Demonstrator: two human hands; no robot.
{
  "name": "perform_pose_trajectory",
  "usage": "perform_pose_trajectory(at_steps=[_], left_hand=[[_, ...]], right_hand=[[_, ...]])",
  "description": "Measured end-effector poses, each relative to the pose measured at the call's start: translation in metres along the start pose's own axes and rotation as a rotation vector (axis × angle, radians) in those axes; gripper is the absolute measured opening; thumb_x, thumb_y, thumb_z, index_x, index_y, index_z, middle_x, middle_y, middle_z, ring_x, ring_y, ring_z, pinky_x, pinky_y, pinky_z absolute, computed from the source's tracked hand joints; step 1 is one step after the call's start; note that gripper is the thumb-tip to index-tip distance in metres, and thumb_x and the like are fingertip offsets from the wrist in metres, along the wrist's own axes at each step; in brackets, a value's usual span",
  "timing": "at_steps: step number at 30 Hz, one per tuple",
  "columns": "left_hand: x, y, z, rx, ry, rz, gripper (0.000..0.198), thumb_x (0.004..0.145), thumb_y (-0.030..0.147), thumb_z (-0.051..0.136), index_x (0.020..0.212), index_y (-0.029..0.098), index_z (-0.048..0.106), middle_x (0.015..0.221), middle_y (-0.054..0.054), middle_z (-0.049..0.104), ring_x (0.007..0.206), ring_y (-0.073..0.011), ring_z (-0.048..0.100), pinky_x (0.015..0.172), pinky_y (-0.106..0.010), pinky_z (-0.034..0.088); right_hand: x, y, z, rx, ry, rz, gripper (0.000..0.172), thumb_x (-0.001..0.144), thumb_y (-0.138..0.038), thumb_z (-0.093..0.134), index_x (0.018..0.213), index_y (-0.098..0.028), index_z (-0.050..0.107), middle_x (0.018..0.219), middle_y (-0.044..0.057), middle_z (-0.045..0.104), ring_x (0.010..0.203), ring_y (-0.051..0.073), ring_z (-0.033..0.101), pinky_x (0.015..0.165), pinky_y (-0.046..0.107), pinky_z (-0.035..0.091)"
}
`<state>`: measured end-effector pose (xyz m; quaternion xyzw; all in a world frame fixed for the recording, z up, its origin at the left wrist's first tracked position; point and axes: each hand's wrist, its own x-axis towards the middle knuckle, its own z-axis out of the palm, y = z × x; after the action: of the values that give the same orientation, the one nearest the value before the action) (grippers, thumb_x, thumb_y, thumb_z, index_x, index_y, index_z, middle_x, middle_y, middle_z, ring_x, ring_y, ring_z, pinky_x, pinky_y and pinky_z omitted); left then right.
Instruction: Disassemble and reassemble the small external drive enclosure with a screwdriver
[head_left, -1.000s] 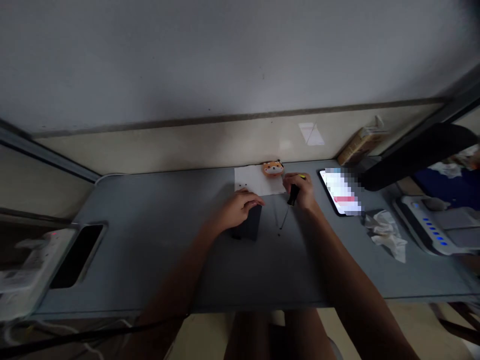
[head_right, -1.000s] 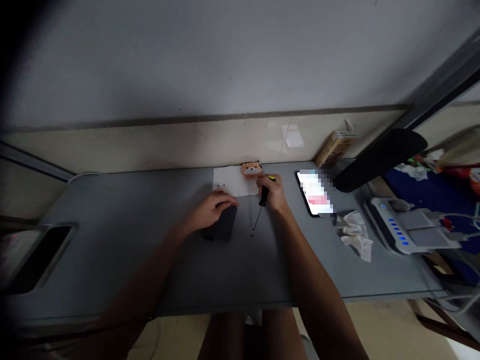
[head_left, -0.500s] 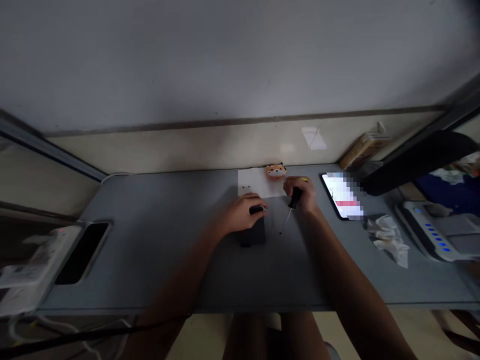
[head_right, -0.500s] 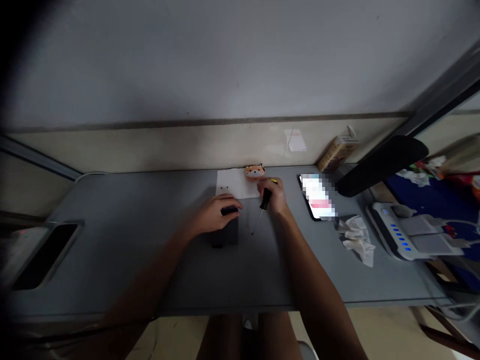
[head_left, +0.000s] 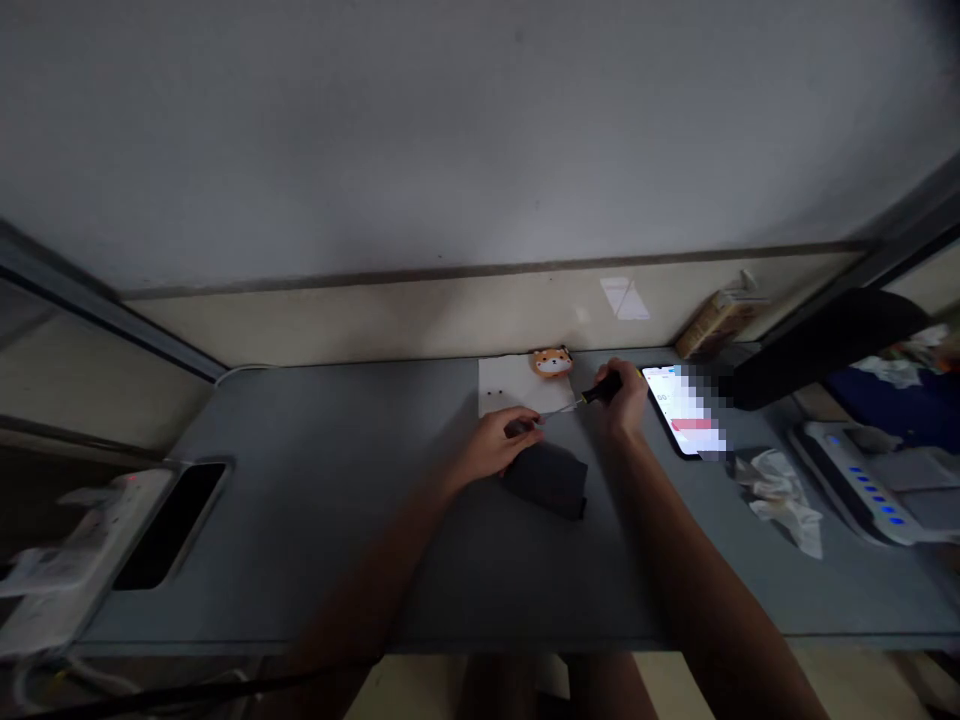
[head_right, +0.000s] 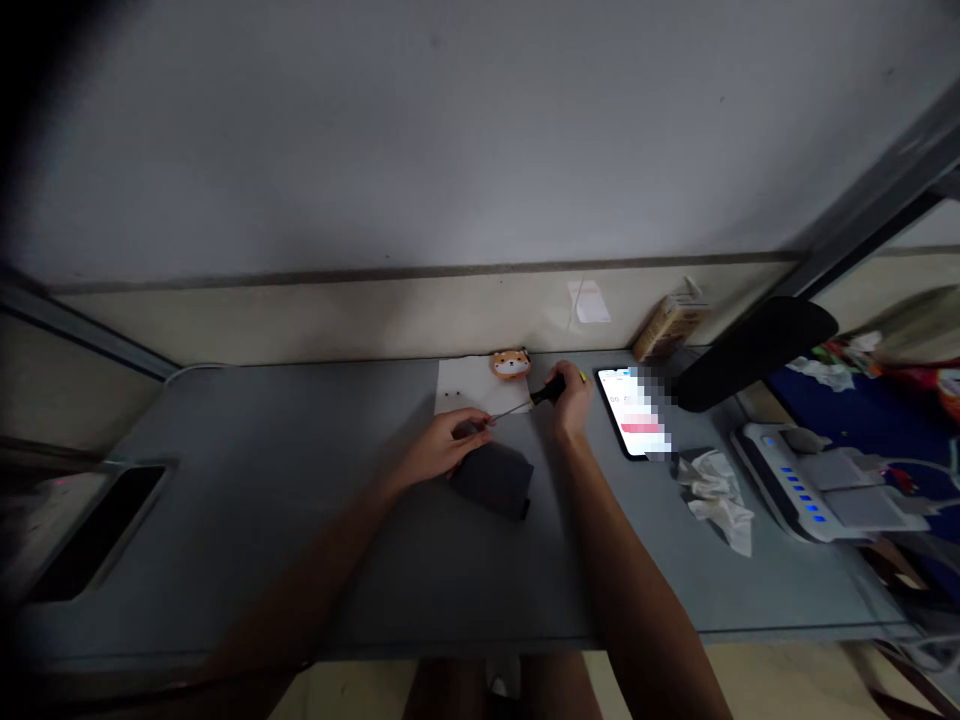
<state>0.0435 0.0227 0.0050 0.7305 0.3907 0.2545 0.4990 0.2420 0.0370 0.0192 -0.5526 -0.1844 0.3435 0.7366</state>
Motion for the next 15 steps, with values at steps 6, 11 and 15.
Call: perform_pose_trajectory(at_steps=[6,11,15], left_hand=[[0.006,-0.006,-0.007,0.163,0.139,0.085,0.017,0.097,0.029,0.062,0.092,0.018,0.075,0.086,-0.003,0.074,0.080,-0.0166,0.068,0.072,-0.026,0.054],[0.006,-0.012,-0.023,0.462,0.320,0.099,0.017,0.100,0.026,0.060,0.100,0.023,0.077,0.098,-0.004,0.072,0.083,-0.0161,0.068,0.082,-0.027,0.053],[0.005,-0.017,-0.034,0.628,0.419,0.044,0.015,0.098,0.027,0.063,0.103,0.025,0.078,0.102,-0.005,0.069,0.095,-0.0208,0.069,0.089,-0.030,0.052]], right_hand=[[0.000,0.003,0.001,-0.038,0.012,0.027,0.023,0.063,-0.041,0.060,0.051,-0.023,0.052,0.050,-0.003,0.050,0.050,0.012,0.045,0.042,0.023,0.032],[-0.003,0.001,0.002,-0.066,0.013,0.044,0.024,0.066,-0.041,0.061,0.052,-0.023,0.054,0.051,-0.003,0.052,0.050,0.012,0.047,0.042,0.024,0.034],[-0.006,-0.001,0.004,-0.084,0.003,0.045,0.023,0.068,-0.039,0.062,0.053,-0.022,0.055,0.052,-0.003,0.052,0.051,0.011,0.048,0.045,0.023,0.036]])
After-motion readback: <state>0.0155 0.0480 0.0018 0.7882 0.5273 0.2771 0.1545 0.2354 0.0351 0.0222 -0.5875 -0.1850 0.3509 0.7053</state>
